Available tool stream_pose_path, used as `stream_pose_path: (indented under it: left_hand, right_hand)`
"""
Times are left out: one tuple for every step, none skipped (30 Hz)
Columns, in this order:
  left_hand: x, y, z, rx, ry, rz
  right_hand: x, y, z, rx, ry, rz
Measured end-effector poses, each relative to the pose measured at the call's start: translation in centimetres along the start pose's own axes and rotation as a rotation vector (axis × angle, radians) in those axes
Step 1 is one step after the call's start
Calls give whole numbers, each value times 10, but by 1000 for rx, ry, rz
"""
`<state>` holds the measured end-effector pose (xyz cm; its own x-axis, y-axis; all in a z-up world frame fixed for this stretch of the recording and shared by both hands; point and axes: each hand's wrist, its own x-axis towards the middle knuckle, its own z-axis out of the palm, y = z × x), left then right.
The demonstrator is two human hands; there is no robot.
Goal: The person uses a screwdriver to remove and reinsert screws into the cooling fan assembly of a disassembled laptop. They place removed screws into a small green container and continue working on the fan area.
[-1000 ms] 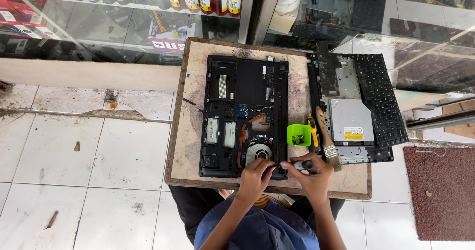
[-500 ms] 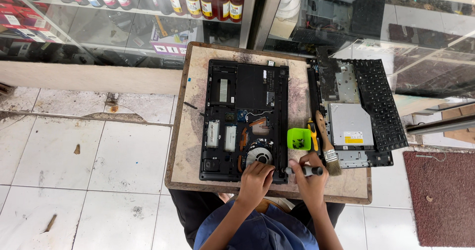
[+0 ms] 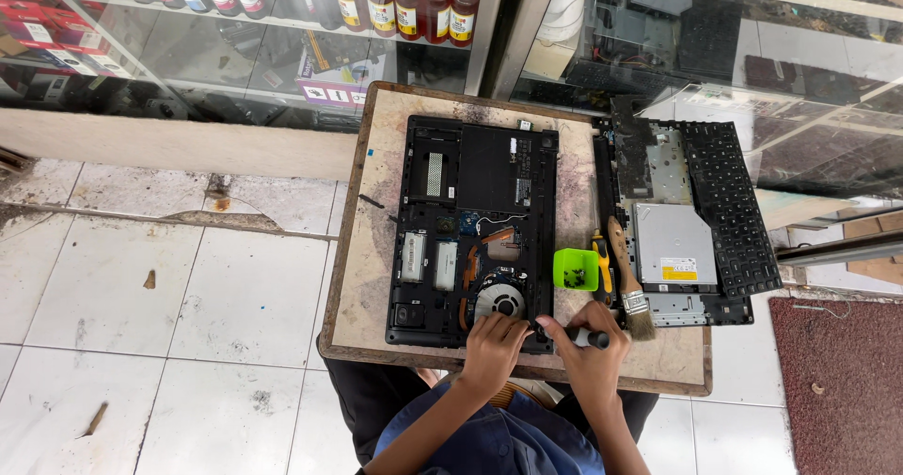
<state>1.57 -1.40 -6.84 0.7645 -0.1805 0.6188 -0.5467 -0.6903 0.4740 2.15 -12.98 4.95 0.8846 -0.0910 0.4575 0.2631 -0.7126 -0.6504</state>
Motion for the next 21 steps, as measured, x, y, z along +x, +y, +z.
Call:
stream_pose_path:
  left_hand:
    - [0,0,1,-2,-1,1]
    - [0,0,1,6,-5,10]
    - [0,-1,1,14,-9,20]
    - [0,-2,1,16,-8,17]
    - [-1,-3,2,-8,-15,16]
    - [-2,-3,3,-36,-24,14]
    - [-2,-4,2,-37,-24,11]
    - [-2,-5,2,-54,-34,28]
    - [-2,-5,1,-71,-44,45]
    - [-2,-6,1,-72,-47,45]
    - [-2,-6,2,-74,-39,55]
    - [-4,-6,2,-76,-34,63]
    - [-1,-7,1,-80,-39,61]
    - [-1,-6,-1,-106,-48,47]
    - [-1,-6,-2,-132,-58,33]
    - [0,-6,-4,-140,-72,25]
    - [1,-6,-5,-156,-64,2]
    - [1,-5,-6,-172,-56,-25]
    - [-4,-6,-8,-182,-69,-35]
    - [-6,-8,-8,-194,-39,-60]
    - [-8,-10,-9,-206,-9,-86]
  right_hand:
    - [-3,10,-4,-2,1,1]
    - [-6,19,-7,59,-139,122]
    - [-8,28,-11,120,-279,243]
    - [-2,26,-21,121,-281,241]
    - [3,25,-30,102,-306,71]
    - [8,23,-41,81,-329,-97]
    - [18,11,-50,79,-331,-97]
    - [27,-1,-59,53,-466,-197]
    - [36,-13,-69,28,-601,-298]
    - [38,-11,-71,28,-601,-294]
    - [40,-8,-73,-113,-765,-310]
    - [41,-5,-75,-254,-929,-322]
    - [45,-13,-72,-252,-932,-316]
    - [47,-20,-69,-395,-1009,-339]
    - [50,-26,-66,-539,-1084,-361]
    - [48,-20,-60,-534,-1095,-346]
    - [46,-15,-54,-631,-1109,-368]
    - [44,-9,-49,-728,-1125,-390]
    - [41,-6,-48,-724,-1141,-377]
    - [41,-3,-46,-829,-1124,-445]
    - [41,-1,-44,-932,-1105,-514]
